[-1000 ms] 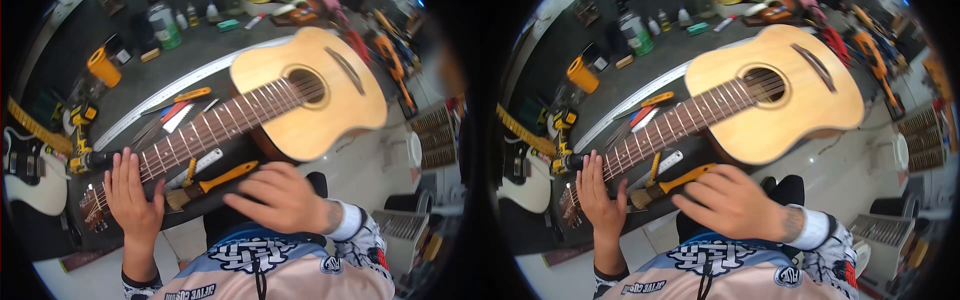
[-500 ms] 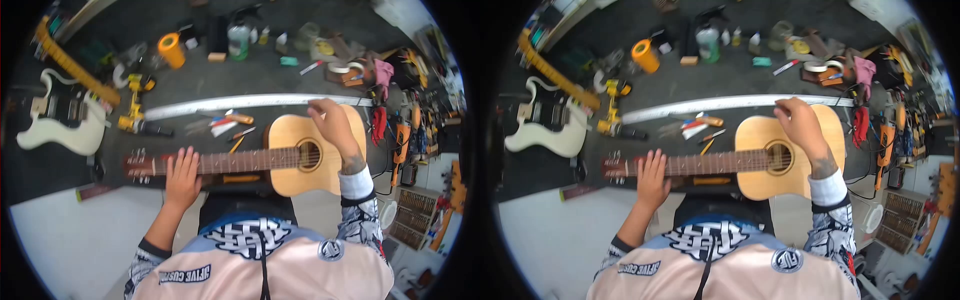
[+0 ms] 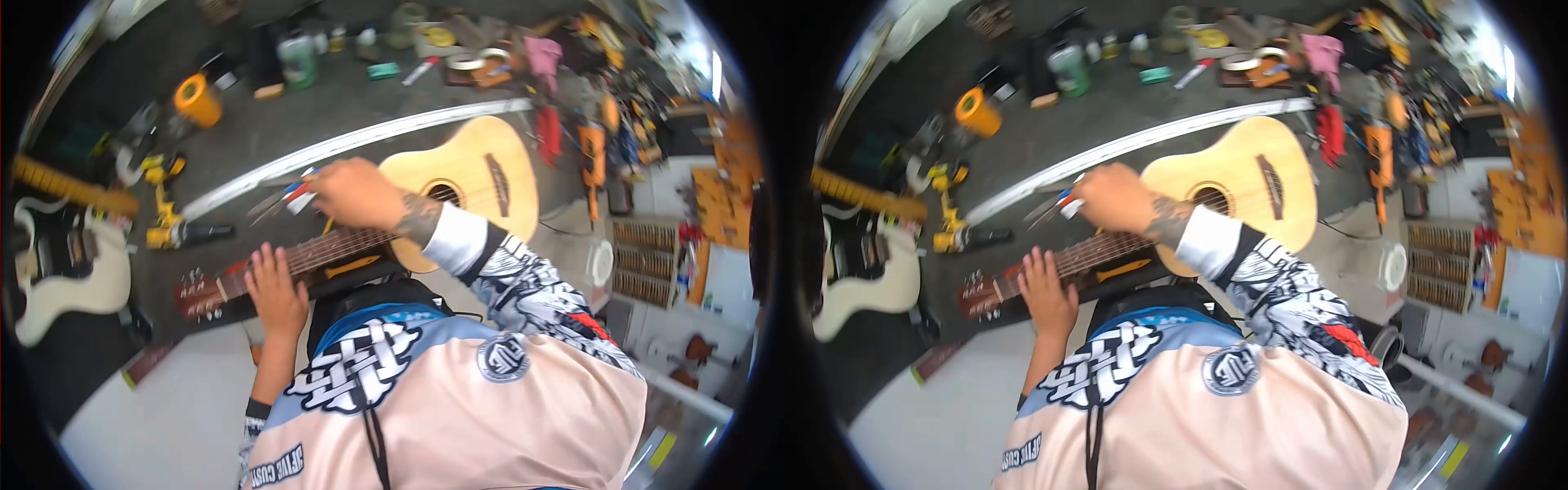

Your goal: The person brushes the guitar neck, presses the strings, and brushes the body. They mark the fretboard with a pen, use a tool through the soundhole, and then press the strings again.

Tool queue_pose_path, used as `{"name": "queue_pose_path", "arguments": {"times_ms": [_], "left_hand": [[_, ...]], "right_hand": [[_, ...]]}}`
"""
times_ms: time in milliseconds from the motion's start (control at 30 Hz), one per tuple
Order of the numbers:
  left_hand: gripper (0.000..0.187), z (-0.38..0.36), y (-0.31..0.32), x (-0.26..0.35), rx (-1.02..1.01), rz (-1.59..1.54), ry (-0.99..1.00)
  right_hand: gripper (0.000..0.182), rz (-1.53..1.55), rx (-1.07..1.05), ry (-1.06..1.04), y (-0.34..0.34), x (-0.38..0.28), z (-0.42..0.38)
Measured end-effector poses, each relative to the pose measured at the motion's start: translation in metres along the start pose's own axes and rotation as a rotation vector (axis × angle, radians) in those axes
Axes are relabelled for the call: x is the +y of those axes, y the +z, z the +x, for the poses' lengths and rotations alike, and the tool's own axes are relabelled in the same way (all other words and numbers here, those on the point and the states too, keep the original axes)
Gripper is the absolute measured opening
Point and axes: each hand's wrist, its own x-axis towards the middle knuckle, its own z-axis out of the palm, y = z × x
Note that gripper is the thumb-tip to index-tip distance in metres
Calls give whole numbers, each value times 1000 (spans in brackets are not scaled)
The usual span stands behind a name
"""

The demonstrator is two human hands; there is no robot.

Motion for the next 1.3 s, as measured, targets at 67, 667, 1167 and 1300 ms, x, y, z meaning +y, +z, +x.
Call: {"name": "queue_pose_path", "arguments": {"times_ms": [67,667,1167,1300], "left_hand": [[93,0,1,-1,7,12,21],[94,12,9,102,-110,218,-271],[121,31,39,112,-96,229,-538],[120,31,41,114,-115,254,-561]], "right_hand": [[18,22,148,56,-24,5,-17],[22,94,524,1150,-103,325,-431],[26,-53,505,461,-106,358,-386],[30,-55,428,481,-76,336,-380]]}}
